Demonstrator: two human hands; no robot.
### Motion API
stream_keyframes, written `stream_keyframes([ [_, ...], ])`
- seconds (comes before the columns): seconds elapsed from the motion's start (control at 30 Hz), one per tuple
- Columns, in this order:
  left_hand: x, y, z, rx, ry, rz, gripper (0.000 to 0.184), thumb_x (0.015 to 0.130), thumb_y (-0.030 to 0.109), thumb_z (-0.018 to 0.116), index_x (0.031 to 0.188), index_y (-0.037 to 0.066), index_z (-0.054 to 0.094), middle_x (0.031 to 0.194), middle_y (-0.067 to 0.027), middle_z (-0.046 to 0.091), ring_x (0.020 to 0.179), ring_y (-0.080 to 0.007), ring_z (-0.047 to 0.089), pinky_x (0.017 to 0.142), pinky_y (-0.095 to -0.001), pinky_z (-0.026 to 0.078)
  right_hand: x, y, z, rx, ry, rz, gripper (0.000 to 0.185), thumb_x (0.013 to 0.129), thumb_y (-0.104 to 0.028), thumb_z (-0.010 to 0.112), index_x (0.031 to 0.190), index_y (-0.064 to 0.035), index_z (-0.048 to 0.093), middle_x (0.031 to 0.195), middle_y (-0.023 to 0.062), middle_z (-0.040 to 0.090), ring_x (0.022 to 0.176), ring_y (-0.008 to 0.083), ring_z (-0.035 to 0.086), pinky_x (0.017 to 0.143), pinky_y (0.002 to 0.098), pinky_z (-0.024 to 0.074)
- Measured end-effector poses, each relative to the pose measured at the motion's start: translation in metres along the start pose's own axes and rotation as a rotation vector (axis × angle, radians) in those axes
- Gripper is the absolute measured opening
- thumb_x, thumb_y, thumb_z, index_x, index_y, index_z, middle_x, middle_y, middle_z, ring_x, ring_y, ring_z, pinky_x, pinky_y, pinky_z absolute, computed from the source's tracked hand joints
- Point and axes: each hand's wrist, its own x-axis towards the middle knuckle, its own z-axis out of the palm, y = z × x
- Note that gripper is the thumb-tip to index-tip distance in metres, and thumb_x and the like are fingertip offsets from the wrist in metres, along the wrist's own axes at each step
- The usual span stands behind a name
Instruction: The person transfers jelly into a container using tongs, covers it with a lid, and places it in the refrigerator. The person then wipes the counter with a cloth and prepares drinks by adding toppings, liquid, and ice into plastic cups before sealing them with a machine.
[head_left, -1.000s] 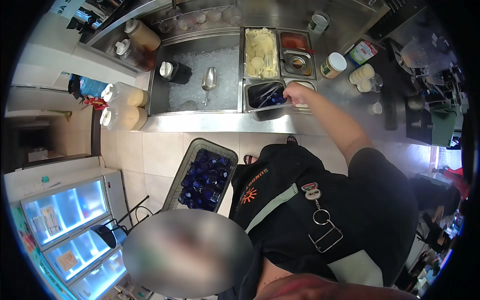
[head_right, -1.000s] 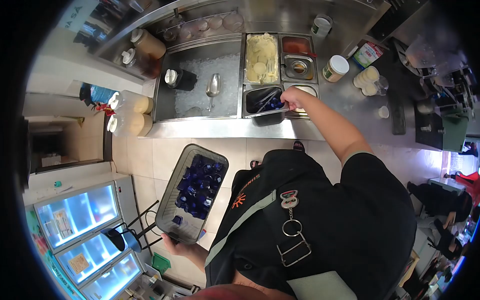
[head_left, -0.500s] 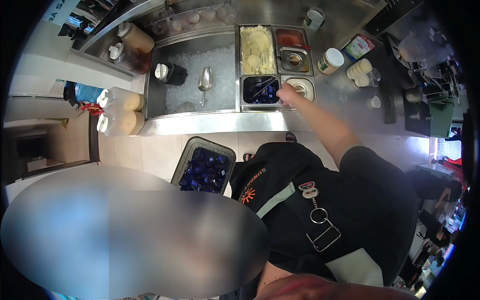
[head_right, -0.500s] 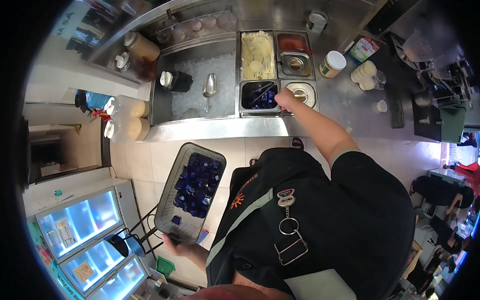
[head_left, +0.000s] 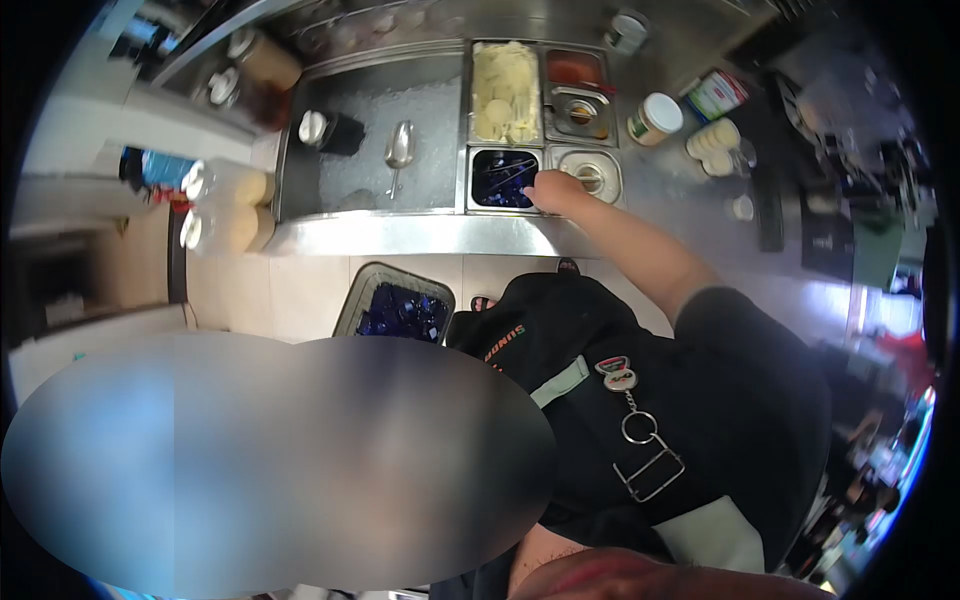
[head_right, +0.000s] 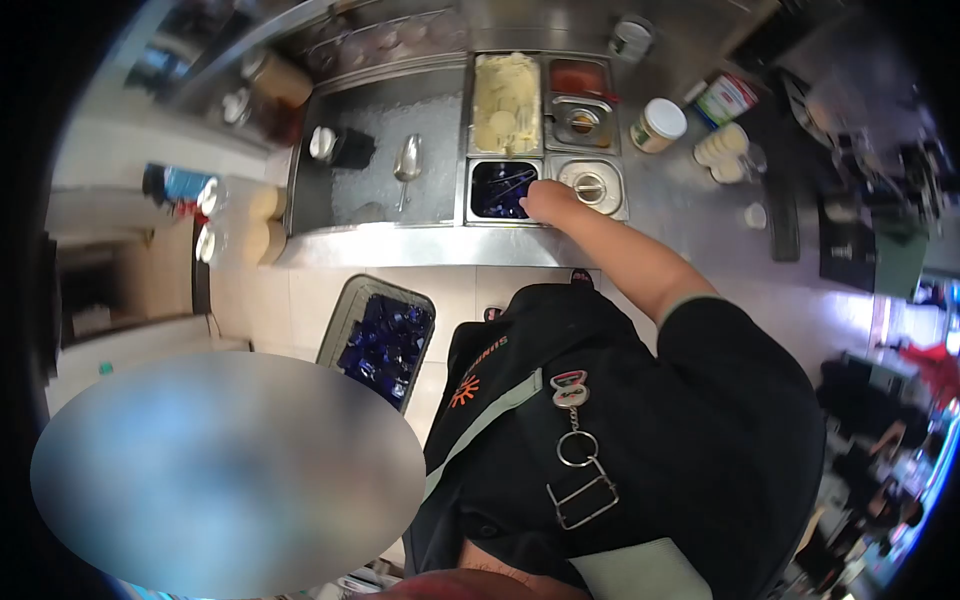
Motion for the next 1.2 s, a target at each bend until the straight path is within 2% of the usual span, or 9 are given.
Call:
stream_keyframes([
  [0.23, -0.056, -0.027, -0.033, -0.198, 0.028, 0.070, 0.043, 0.097, 0.033, 0.044, 0.112, -0.003, 0.063, 0.106, -0.0145, 0.068, 0.094, -0.0261, 0.066, 0.086, -0.0376, 0.052, -0.031, -0.075, -0.018, 0.776, -0.550, -0.429, 0.029, 0.099, -0.032, 0.051, 0.095, -0.0063, 0.063, 0.091, 0.0034, 0.069, 0.078, 0.0112, 0.064, 0.065, 0.0261, 0.0496],
  [0.3, -0.078, -0.039, -0.023, -0.146, 0.224, 0.081, 0.044, 0.098, 0.034, 0.042, 0.112, -0.003, 0.063, 0.106, -0.0156, 0.068, 0.095, -0.0272, 0.067, 0.087, -0.0384, 0.052, -0.058, -0.125, -0.038, 1.013, -0.780, -0.600, 0.050, 0.100, -0.048, 0.043, 0.132, -0.0110, 0.052, 0.131, 0.0044, 0.056, 0.120, 0.0177, 0.051, 0.096, 0.0353, 0.0411],
  [0.4, -0.105, -0.074, -0.011, -0.203, 0.462, 0.070, 0.037, 0.096, 0.031, 0.048, 0.098, -0.002, 0.064, 0.096, -0.0136, 0.069, 0.085, -0.0224, 0.066, 0.079, -0.0349, 0.052, -0.066, -0.184, -0.024, 1.091, -1.008, -0.788, 0.067, 0.101, -0.055, 0.029, 0.152, -0.0114, 0.027, 0.153, 0.0073, 0.034, 0.140, 0.0225, 0.032, 0.114, 0.0426, 0.0223],
  [0.5, -0.109, -0.074, -0.001, -0.189, 0.512, 0.063, 0.033, 0.094, 0.030, 0.056, 0.087, -0.001, 0.065, 0.085, -0.0096, 0.068, 0.073, -0.0154, 0.063, 0.065, -0.0288, 0.050, -0.066, -0.224, 0.019, 1.130, -1.175, -0.660, 0.064, 0.105, -0.047, 0.020, 0.150, -0.0019, 0.028, 0.151, 0.0105, 0.038, 0.140, 0.0214, 0.033, 0.116, 0.0362, 0.0219],
  [0.67, -0.111, -0.056, -0.067, 0.178, 0.427, -0.314, 0.037, 0.081, 0.026, 0.075, 0.058, 0.001, 0.060, 0.055, -0.0047, 0.057, 0.047, -0.0109, 0.051, 0.045, -0.0261, 0.039, -0.057, -0.303, 0.093, 1.032, -1.255, -0.714, 0.066, 0.105, -0.047, 0.018, 0.146, 0.0017, 0.034, 0.149, 0.0126, 0.040, 0.139, 0.0224, 0.034, 0.117, 0.0355, 0.0208],
  [0.93, -0.026, 0.002, -0.136, 0.131, 0.383, -0.105, 0.024, 0.079, 0.012, 0.066, 0.061, 0.005, 0.052, 0.059, 0.0000, 0.051, 0.049, -0.0084, 0.047, 0.042, -0.0255, 0.033, -0.093, -0.383, 0.181, 0.925, -0.981, -0.554, 0.063, 0.102, -0.050, 0.026, 0.143, -0.0036, 0.043, 0.142, 0.0106, 0.050, 0.132, 0.0249, 0.043, 0.112, 0.0388, 0.0316],
  [1.0, -0.023, -0.008, -0.181, 0.255, 0.366, -0.131, 0.023, 0.077, 0.010, 0.064, 0.061, 0.003, 0.049, 0.059, 0.0002, 0.048, 0.051, -0.0089, 0.044, 0.045, -0.0259, 0.032, -0.121, -0.373, 0.160, 0.826, -0.780, -0.475, 0.054, 0.100, -0.046, 0.042, 0.136, -0.0070, 0.052, 0.132, 0.0114, 0.057, 0.125, 0.0223, 0.049, 0.106, 0.0360, 0.0381],
  [1.07, -0.020, -0.023, -0.231, 0.253, 0.508, -0.155, 0.019, 0.074, 0.014, 0.065, 0.067, -0.001, 0.054, 0.066, -0.0037, 0.052, 0.056, -0.0125, 0.048, 0.047, -0.0259, 0.034, -0.105, -0.335, 0.198, 0.644, -0.615, -0.768, 0.047, 0.097, -0.035, 0.055, 0.132, -0.0042, 0.055, 0.128, 0.0119, 0.061, 0.119, 0.0211, 0.055, 0.100, 0.0341, 0.0429],
  [1.2, 0.022, -0.029, -0.290, 0.456, 0.154, -0.047, 0.035, 0.073, 0.021, 0.063, 0.085, -0.012, 0.062, 0.086, -0.0170, 0.063, 0.080, -0.0247, 0.061, 0.074, -0.0359, 0.050, -0.110, -0.235, 0.172, 0.693, -0.609, -0.546, 0.037, 0.096, -0.026, 0.057, 0.124, -0.0008, 0.060, 0.111, 0.0123, 0.066, 0.099, 0.0190, 0.065, 0.089, 0.0329, 0.0506],
])
